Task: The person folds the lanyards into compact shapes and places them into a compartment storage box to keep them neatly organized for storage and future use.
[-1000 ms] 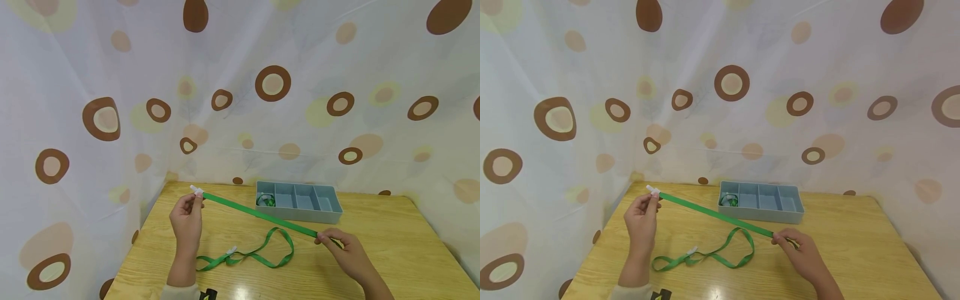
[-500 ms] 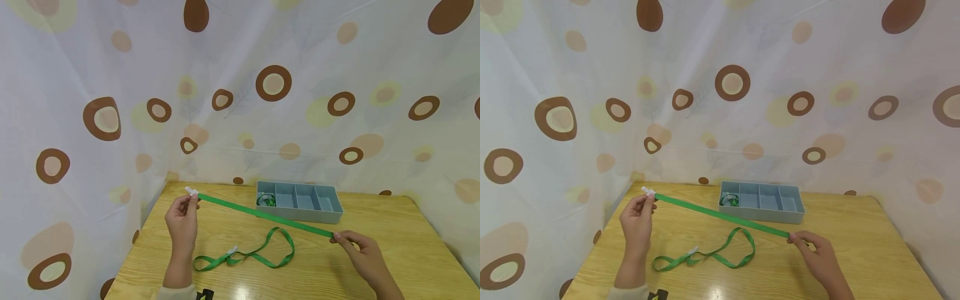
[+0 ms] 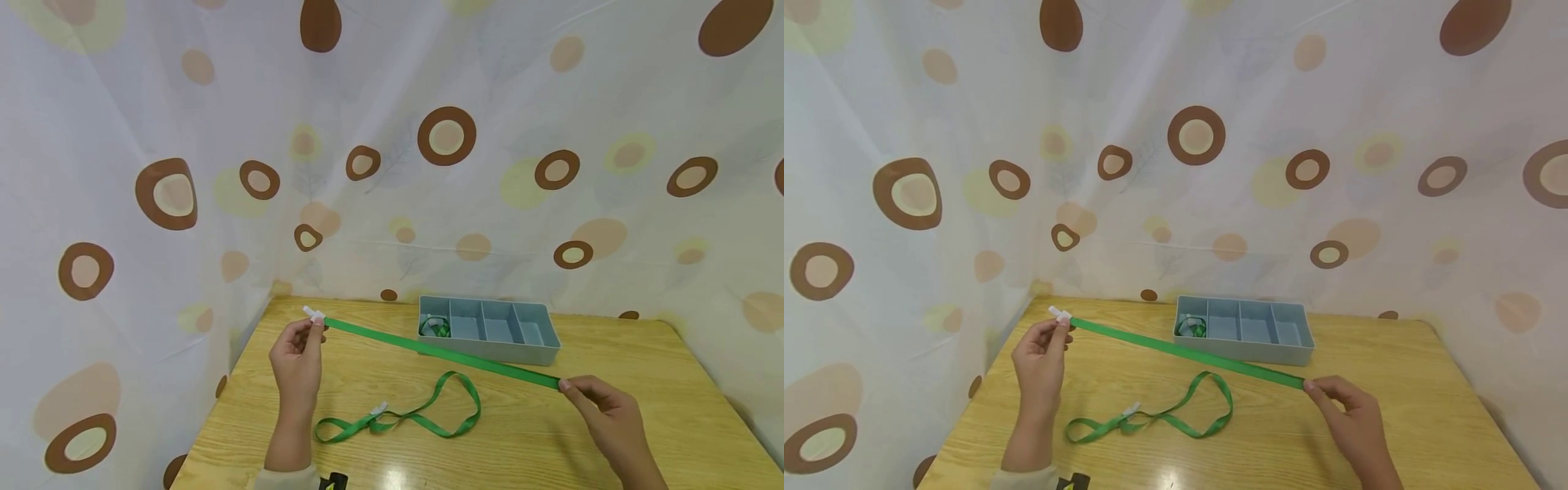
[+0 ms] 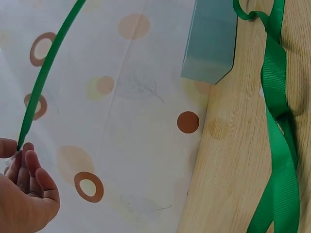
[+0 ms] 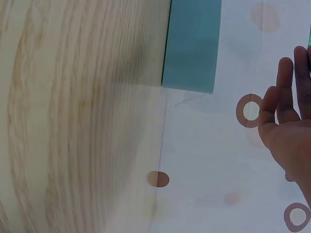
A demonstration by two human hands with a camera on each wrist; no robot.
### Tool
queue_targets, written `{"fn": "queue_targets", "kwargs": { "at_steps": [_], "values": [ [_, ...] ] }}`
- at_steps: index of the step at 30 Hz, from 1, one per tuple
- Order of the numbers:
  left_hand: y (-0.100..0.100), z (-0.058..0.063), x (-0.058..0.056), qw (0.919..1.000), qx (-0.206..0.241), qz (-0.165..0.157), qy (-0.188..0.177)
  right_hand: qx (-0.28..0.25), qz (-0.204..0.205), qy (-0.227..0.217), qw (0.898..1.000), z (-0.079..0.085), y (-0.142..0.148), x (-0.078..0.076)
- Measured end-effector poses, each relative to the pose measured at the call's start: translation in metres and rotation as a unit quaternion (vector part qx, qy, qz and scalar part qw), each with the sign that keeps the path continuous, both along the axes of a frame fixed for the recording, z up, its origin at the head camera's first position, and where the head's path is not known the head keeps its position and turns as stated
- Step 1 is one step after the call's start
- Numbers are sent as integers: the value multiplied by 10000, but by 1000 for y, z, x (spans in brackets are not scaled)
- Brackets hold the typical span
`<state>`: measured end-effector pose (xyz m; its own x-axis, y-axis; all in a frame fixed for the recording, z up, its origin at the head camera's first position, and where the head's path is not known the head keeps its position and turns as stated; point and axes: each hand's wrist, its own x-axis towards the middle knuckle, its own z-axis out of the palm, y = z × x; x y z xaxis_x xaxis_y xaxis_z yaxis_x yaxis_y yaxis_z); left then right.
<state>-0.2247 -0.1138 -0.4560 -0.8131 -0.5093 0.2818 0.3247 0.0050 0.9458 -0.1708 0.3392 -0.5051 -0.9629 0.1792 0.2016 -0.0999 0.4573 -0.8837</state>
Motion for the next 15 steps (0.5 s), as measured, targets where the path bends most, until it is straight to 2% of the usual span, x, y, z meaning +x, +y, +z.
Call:
{"fn": "queue_targets", "kwargs": {
  "at_steps": [3, 6, 8, 13, 15],
  "values": [
    [0, 0, 0, 10000, -6, 6, -25, -857, 29, 133, 9962, 0, -1, 1],
    [-1, -1, 1, 10000, -6, 4, -42, -1666, 132, 233, 9857, 1, -1, 3],
    [-1, -1, 1, 10000, -7, 1, -47, -2004, 267, 360, 9787, 1, 0, 4],
    [-3, -1, 0, 10000, 5, 5, -13, -2405, 417, 492, 9685, -1, 2, 5],
    [-3, -1, 1, 10000, 16, 7, 1, -2415, 365, 447, 9687, -1, 2, 5]
  ]
}}
